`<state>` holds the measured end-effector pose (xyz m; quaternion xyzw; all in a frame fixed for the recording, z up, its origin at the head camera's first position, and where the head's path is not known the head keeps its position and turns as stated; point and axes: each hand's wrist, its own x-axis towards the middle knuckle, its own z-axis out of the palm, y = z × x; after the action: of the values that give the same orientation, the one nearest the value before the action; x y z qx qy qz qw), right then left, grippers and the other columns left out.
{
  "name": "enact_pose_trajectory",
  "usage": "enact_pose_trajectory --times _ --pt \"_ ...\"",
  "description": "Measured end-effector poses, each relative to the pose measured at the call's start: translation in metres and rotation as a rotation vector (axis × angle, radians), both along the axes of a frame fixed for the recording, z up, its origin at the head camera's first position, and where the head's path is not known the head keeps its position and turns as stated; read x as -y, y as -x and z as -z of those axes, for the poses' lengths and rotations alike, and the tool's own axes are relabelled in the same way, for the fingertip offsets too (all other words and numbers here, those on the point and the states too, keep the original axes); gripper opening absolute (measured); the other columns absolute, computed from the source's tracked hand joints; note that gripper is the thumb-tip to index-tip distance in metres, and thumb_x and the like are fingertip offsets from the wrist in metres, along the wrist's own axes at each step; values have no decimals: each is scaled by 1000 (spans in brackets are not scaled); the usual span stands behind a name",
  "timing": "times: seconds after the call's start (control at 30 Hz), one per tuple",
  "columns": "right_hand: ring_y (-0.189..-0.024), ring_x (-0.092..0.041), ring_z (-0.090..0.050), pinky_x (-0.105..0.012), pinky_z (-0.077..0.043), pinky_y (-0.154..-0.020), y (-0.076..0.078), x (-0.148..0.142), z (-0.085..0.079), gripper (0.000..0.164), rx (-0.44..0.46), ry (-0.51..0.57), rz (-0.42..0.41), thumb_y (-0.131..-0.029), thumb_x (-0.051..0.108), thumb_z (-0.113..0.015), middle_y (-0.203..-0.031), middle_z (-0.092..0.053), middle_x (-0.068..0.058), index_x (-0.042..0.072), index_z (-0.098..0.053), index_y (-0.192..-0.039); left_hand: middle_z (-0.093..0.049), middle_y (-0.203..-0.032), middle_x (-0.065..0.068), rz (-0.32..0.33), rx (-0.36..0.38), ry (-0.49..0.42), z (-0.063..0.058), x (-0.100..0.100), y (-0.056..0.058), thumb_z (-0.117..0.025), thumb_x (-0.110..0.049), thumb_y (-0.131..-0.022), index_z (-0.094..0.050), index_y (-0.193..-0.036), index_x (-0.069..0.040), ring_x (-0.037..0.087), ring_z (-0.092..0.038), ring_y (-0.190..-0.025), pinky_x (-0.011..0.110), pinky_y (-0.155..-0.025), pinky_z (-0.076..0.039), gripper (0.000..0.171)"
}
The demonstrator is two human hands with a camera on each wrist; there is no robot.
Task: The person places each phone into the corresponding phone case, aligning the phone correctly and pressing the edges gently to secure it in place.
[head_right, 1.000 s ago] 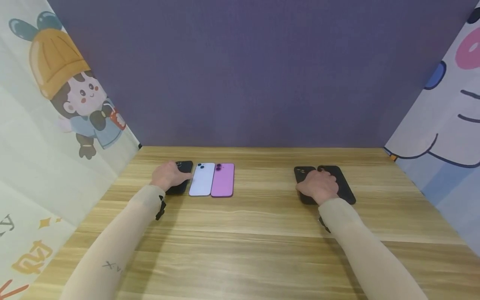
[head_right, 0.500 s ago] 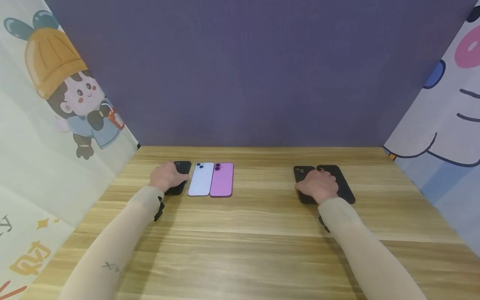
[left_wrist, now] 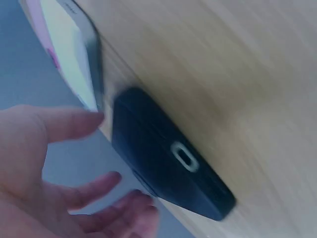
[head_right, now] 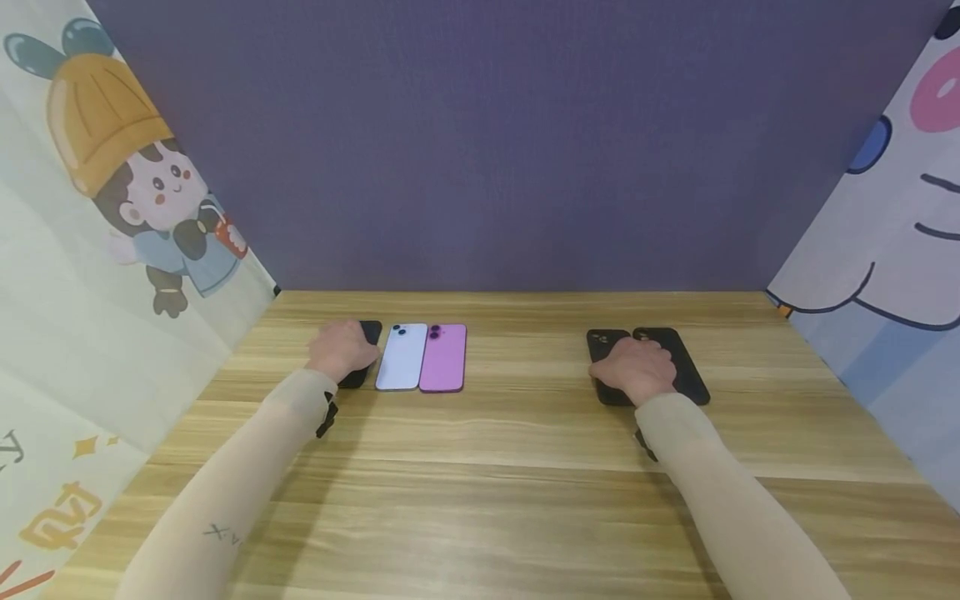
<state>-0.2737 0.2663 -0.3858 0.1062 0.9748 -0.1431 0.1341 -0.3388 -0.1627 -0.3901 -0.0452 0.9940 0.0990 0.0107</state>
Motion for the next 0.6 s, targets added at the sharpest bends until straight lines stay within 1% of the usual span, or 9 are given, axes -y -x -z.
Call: enact_pose_trajectory --times 0.07,0.13,0.2,0.27,0.33,0.37,0.43,0.5,0.6 --pt "-104 -57 -51 -56 -49 -74 0 0 0 85 1 0 -1 -92 56 -62 -116 -48 -44 -18 -51 -132 -63 -105 24 35 -32 -24 -2 -5 0 -60 -20 -88 -67 -100 3 40 -58 -99 55 -82 -52 27" --pt "-103 -56 -52 -55 -49 -73 0 -1 0 84 1 2 -2 -92 56 -62 -116 -49 -44 -18 -52 -132 -60 -85 15 73 -49 -44 -5 -11 0 -61 -15 -87 -61 -77 -3 32 -57 -84 47 -71 -52 16" --pt "-102 -55 -52 -54 -49 -72 0 -1 0 85 2 4 -1 -92 56 -62 -115 -49 -43 -18 -52 -132 -51 -71 7 96 -40 -68 -7 -16 -1 -61 -12 -86 -50 -64 -10 26 -51 -71 39 -60 -48 25" --pt "-101 -55 -53 -53 -49 -71 1 -1 -1 85 6 8 1 -92 56 -62 -115 -49 -43 -17 -52 -132 -46 -66 4 102 -12 -92 -9 -22 -2 -60 -11 -87 -43 -62 -12 21 -47 -64 35 -54 -43 30" --pt "-100 -54 -53 -53 -49 -71 1 -1 -1 85 8 10 2 -92 56 -62 -114 -50 -42 -17 -52 -132 -51 -69 5 88 8 -113 -11 -28 -4 -60 -13 -88 -48 -67 -10 21 -49 -63 34 -54 -43 25" --pt "-100 -54 -53 -53 -49 -71 0 -1 -1 85 10 12 3 -92 56 -62 -114 -49 -43 -17 -51 -133 -55 -73 7 74 19 -132 -11 -30 -5 -61 -13 -88 -54 -72 -8 22 -52 -65 34 -55 -46 19" --pt "-101 -54 -53 -54 -49 -71 0 -1 -2 85 11 13 3 -92 56 -62 -114 -49 -43 -17 -51 -133 -64 -86 13 56 37 -150 -12 -35 -7 -61 -16 -89 -63 -88 -2 26 -59 -73 38 -62 -52 14" --pt "-102 -55 -52 -55 -49 -72 0 0 -2 86 12 14 4 -92 56 -62 -115 -48 -43 -18 -49 -134 -67 -101 19 41 60 -168 -12 -38 -9 -63 -20 -90 -65 -109 2 32 -64 -86 44 -72 -55 30" --pt "-104 -56 -51 -56 -49 -73 0 0 -1 86 13 12 7 -92 56 -61 -117 -47 -44 -18 -48 -135 -66 -114 24 32 105 -177 -11 -40 -10 -66 -29 -90 -60 -127 5 38 -64 -100 49 -83 -56 50"
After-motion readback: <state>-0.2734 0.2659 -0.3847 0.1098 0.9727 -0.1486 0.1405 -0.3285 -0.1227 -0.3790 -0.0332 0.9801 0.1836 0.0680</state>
